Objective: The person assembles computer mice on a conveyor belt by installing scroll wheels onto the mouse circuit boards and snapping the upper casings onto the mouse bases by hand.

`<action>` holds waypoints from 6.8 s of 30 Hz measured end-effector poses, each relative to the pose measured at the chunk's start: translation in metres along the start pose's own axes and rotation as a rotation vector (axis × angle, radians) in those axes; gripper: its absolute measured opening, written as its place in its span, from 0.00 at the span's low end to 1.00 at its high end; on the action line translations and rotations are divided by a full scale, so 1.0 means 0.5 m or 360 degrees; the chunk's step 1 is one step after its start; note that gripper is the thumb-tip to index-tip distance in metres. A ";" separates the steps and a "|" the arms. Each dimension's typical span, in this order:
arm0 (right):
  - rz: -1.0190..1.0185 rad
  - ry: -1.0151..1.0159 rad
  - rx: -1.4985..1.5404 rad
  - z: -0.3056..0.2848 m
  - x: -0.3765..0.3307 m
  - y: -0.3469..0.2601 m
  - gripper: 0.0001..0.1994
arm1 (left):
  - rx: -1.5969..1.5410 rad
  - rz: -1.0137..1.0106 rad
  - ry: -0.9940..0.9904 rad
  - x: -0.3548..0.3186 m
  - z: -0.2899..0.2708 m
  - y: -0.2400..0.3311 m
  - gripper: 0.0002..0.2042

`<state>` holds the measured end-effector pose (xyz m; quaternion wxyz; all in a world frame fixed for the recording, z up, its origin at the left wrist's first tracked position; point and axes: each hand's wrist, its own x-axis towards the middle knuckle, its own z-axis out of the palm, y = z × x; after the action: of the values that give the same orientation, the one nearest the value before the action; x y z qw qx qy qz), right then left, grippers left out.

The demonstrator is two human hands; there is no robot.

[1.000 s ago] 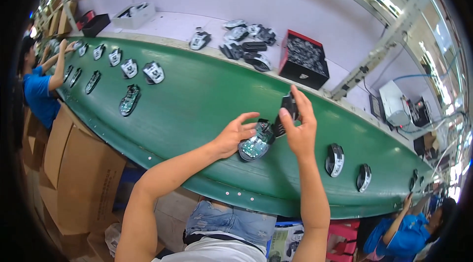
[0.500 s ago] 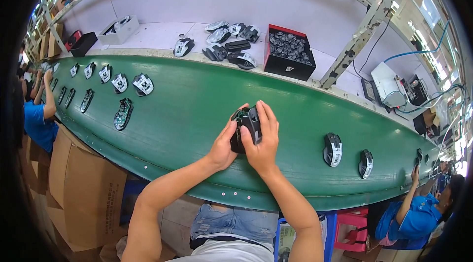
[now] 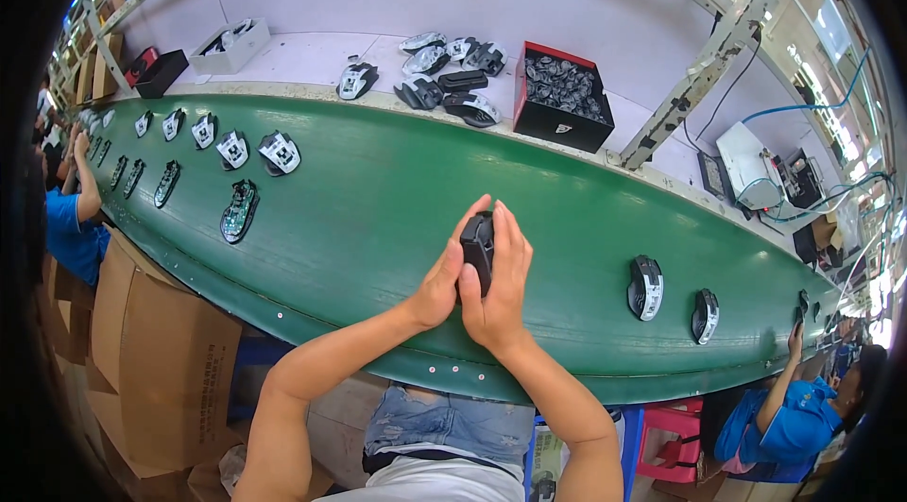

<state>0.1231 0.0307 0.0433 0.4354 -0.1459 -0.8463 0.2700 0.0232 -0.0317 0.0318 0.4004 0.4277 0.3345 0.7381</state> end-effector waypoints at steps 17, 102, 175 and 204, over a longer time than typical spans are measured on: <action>0.0389 0.0022 0.0938 -0.023 0.023 -0.018 0.30 | 0.0138 -0.0112 -0.0186 -0.005 -0.021 0.051 0.48; -0.0017 -0.0820 -0.0693 -0.103 -0.008 0.174 0.27 | 0.3140 -0.0197 0.1041 -0.279 -0.479 0.196 0.27; -0.0173 -0.0470 -0.0255 -0.017 0.085 0.123 0.28 | 0.2500 0.0009 -0.0271 -0.017 -0.119 -0.059 0.55; 0.0246 -0.0364 -0.0274 -0.093 0.078 0.056 0.22 | 0.2661 0.0031 -0.0461 -0.025 -0.129 -0.029 0.54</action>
<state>0.1391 0.0876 0.0747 0.3000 -0.2157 -0.8966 0.2440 -0.0266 -0.0457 -0.0112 -0.0150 0.6762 0.7117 0.1895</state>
